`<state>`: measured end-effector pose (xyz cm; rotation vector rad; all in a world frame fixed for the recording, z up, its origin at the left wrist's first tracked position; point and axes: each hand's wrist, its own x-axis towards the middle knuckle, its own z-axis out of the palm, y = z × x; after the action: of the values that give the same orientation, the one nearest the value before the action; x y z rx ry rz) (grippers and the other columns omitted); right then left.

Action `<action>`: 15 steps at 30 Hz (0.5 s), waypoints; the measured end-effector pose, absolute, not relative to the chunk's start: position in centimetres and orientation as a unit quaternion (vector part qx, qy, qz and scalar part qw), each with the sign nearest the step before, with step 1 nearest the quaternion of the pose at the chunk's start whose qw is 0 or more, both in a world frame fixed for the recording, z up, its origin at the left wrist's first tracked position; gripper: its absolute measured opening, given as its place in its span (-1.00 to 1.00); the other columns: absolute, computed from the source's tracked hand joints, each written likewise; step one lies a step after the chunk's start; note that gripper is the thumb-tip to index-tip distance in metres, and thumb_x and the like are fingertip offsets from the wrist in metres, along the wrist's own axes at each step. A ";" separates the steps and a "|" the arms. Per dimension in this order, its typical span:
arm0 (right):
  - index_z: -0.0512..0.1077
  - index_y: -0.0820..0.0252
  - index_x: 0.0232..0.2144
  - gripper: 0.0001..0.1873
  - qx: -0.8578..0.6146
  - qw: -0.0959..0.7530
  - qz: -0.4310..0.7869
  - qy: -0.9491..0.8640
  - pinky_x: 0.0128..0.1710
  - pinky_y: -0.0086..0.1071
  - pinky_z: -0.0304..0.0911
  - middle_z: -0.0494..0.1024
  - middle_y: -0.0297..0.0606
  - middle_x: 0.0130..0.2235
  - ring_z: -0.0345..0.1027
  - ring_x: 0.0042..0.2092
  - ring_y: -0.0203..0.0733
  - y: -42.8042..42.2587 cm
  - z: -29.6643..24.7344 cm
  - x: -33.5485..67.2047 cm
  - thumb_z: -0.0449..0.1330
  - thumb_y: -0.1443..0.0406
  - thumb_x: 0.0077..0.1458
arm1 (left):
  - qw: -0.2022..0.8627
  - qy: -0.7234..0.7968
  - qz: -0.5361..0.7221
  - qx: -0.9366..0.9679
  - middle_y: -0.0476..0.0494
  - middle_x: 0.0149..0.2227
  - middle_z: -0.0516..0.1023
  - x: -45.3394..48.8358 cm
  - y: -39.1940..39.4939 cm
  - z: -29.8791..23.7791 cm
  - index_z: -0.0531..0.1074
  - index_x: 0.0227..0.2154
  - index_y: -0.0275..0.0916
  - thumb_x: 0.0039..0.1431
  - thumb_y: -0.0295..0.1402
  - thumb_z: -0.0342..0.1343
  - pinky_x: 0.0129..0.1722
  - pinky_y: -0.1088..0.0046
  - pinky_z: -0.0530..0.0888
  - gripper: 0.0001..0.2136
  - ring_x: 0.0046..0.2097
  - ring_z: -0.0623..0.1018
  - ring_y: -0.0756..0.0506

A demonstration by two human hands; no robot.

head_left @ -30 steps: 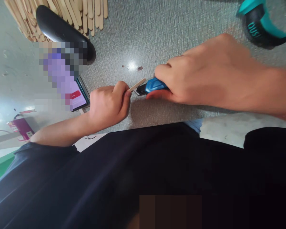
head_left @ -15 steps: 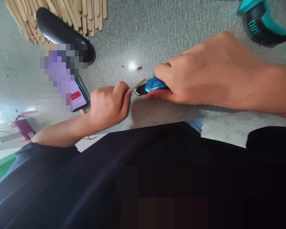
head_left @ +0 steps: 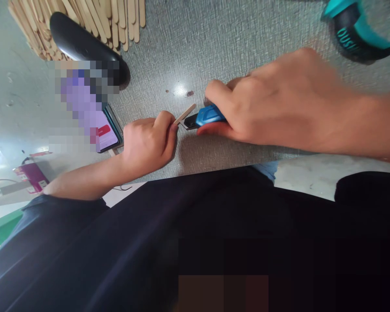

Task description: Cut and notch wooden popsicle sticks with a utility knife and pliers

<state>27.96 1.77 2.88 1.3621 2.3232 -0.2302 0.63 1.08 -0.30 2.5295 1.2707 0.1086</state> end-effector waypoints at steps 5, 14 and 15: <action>0.16 0.38 0.65 0.01 0.449 0.233 -0.082 0.859 -0.35 -0.13 0.09 0.70 0.06 -0.19 0.68 -0.18 0.31 1.4 3.4 27.2 -0.39 -0.25 0.66 | 0.160 0.448 0.041 0.879 -0.12 -0.43 0.55 0.7 1.1 -0.5 0.53 -0.09 -0.15 0.72 -0.08 -0.11 -0.35 0.25 0.17 -0.62 -0.46 0.49 -0.13; 0.41 0.45 0.43 -0.19 0.436 0.192 -0.096 0.874 -0.36 -0.15 -0.01 0.69 0.15 -0.06 0.67 -0.12 0.26 1.7 3.3 26.0 -0.25 -0.08 0.72 | 0.146 0.443 0.051 0.883 -0.13 -0.42 0.63 0.6 1.1 -0.5 0.51 -0.11 -0.15 0.72 -0.14 -0.09 -0.38 0.26 0.23 -0.66 -0.45 0.53 -0.11; 0.39 0.46 0.47 -0.19 0.431 0.185 -0.085 0.879 -0.37 -0.15 -0.01 0.69 0.13 -0.07 0.66 -0.14 0.25 1.7 3.2 26.0 -0.24 -0.09 0.72 | 0.142 0.442 0.052 0.884 -0.13 -0.42 0.63 0.6 1.1 -0.5 0.52 -0.11 -0.15 0.72 -0.14 -0.09 -0.38 0.26 0.22 -0.65 -0.46 0.53 -0.11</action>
<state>25.98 1.71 3.24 1.2143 2.4782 -0.2395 0.59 1.10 -0.49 2.5521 1.2741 0.1496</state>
